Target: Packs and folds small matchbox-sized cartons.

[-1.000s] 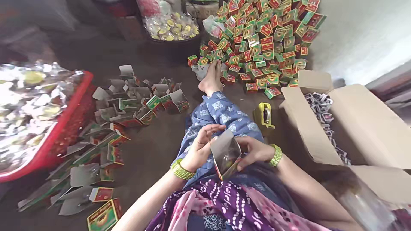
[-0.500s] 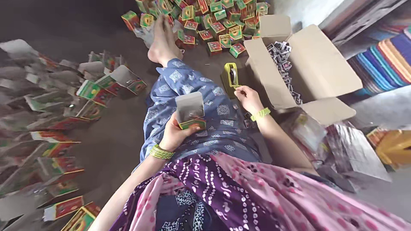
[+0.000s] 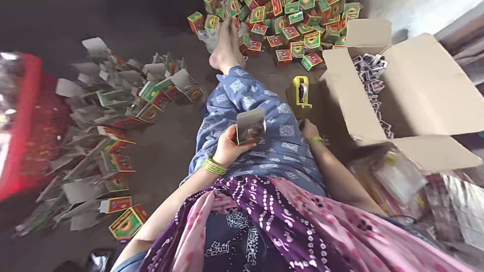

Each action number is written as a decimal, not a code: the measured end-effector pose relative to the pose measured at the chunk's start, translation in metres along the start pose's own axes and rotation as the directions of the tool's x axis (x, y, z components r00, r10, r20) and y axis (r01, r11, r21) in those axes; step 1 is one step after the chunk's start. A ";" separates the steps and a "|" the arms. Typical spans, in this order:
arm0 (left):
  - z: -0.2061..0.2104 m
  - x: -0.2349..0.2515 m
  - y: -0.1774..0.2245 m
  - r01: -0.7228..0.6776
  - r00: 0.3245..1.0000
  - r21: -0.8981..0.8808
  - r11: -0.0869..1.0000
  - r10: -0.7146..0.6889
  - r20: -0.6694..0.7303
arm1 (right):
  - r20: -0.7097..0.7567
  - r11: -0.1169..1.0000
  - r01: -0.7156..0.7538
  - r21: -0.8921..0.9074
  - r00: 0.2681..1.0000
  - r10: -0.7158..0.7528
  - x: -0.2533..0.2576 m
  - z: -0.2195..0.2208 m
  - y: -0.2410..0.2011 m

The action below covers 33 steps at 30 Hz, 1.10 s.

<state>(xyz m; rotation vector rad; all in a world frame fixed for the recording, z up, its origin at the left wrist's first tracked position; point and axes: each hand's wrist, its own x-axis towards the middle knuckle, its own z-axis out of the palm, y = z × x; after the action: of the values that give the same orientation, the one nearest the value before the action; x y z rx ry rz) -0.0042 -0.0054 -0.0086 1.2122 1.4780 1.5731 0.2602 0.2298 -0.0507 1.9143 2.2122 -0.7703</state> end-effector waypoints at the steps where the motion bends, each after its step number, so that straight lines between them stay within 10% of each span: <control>1: 0.000 0.001 -0.001 0.009 1.000 -0.004 1.000 -0.009 -0.012 | -0.029 0.999 0.012 0.041 1.000 -0.011 -0.001 -0.003 -0.001; 5: 0.002 0.003 -0.004 0.015 0.999 -0.037 0.999 -0.017 -0.047 | -0.346 0.932 0.213 0.295 0.933 -0.104 -0.024 -0.032 -0.020; 9: 0.004 0.004 -0.002 0.055 0.997 -0.005 0.998 -0.055 -0.059 | -0.540 0.619 0.577 0.533 0.795 -0.276 -0.080 -0.065 -0.067; 21: 0.000 -0.001 0.000 0.051 0.989 0.043 0.998 -0.044 -0.144 | -0.472 0.413 0.911 -0.008 0.360 -0.805 -0.162 -0.004 -0.165; 33: 0.000 0.000 -0.004 -0.011 0.994 0.213 0.977 0.033 -0.100 | -0.323 0.301 0.945 -0.126 0.248 -0.913 -0.163 -0.007 -0.160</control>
<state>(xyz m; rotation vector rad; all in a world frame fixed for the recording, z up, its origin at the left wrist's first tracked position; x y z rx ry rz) -0.0043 -0.0050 -0.0125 1.2857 1.7407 1.5434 0.1412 0.0760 0.0690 0.4320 3.5847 -0.6127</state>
